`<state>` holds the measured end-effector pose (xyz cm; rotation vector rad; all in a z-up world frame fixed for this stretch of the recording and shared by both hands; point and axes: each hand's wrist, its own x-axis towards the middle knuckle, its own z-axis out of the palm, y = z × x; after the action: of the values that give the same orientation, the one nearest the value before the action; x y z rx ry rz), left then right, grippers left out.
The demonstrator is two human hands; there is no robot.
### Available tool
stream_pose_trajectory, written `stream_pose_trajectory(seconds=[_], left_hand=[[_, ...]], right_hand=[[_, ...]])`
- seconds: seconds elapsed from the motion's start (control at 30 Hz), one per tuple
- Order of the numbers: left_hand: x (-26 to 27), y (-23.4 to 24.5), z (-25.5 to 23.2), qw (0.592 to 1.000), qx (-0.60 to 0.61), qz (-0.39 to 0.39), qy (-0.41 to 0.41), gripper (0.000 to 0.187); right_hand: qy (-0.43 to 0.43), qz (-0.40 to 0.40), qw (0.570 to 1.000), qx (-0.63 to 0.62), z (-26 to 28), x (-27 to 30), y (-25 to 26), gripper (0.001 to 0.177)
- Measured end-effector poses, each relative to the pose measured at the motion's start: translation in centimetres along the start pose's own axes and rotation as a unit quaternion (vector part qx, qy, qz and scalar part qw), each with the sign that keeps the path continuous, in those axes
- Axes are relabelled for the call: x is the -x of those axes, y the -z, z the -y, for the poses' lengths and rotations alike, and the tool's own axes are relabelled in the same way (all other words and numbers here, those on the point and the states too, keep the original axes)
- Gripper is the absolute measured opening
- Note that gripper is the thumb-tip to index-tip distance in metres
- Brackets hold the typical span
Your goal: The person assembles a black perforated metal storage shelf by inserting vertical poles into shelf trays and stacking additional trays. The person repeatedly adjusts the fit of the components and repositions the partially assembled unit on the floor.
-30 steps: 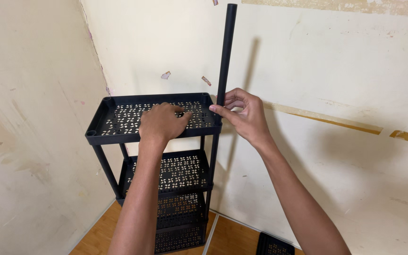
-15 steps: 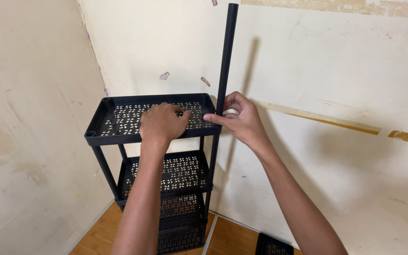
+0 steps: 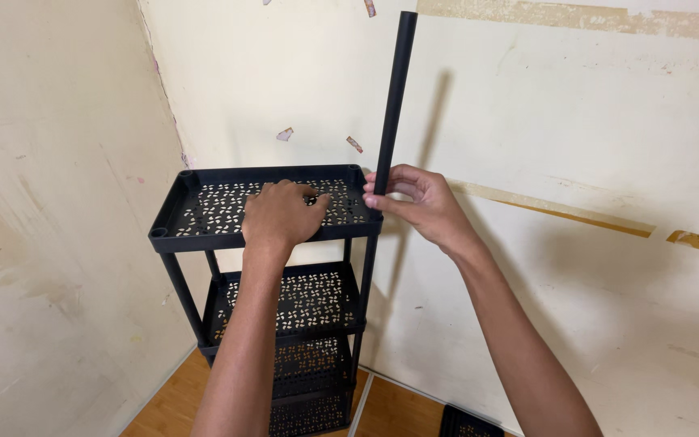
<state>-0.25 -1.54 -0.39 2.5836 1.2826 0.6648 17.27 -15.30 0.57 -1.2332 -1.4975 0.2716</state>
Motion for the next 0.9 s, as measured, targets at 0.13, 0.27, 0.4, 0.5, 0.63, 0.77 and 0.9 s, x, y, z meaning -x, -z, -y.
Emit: stream_pose_trajectory(seconds=[0.13,0.27,0.4,0.5,0.63,0.77,0.9], left_hand=[[-0.1,0.1,-0.1,1.0,-0.001,0.011,0.005,0.048],[0.0,-0.1,-0.1,1.0,-0.008,0.002,-0.001,0.047],[-0.1,-0.2,0.3,1.0,-0.003,0.0,-0.004,0.047],[-0.2,-0.4,0.3,1.0,-0.002,0.001,-0.003,0.048],[-0.1,-0.5,0.2,1.0,0.001,0.001,-0.003,0.048],[0.1,-0.2,0.1,1.0,-0.004,0.001,-0.005,0.048],[0.7,0.0,0.1,0.999,0.003,-0.025,-0.024,0.046]], right_hand=[[-0.04,-0.059,0.997,0.03,-0.1,0.4,-0.8,0.032],[-0.012,-0.069,0.995,0.071,-0.3,0.4,-0.6,0.024],[-0.01,-0.04,0.997,0.073,0.3,0.5,-0.1,0.023],[-0.012,-0.017,0.999,0.033,1.0,1.0,-0.1,0.031],[-0.026,-0.039,0.997,0.062,1.7,1.2,-0.7,0.038],[-0.055,-0.089,0.987,0.122,1.2,0.9,-1.2,0.041],[-0.029,-0.089,0.993,0.078,0.0,1.0,-0.9,0.031]])
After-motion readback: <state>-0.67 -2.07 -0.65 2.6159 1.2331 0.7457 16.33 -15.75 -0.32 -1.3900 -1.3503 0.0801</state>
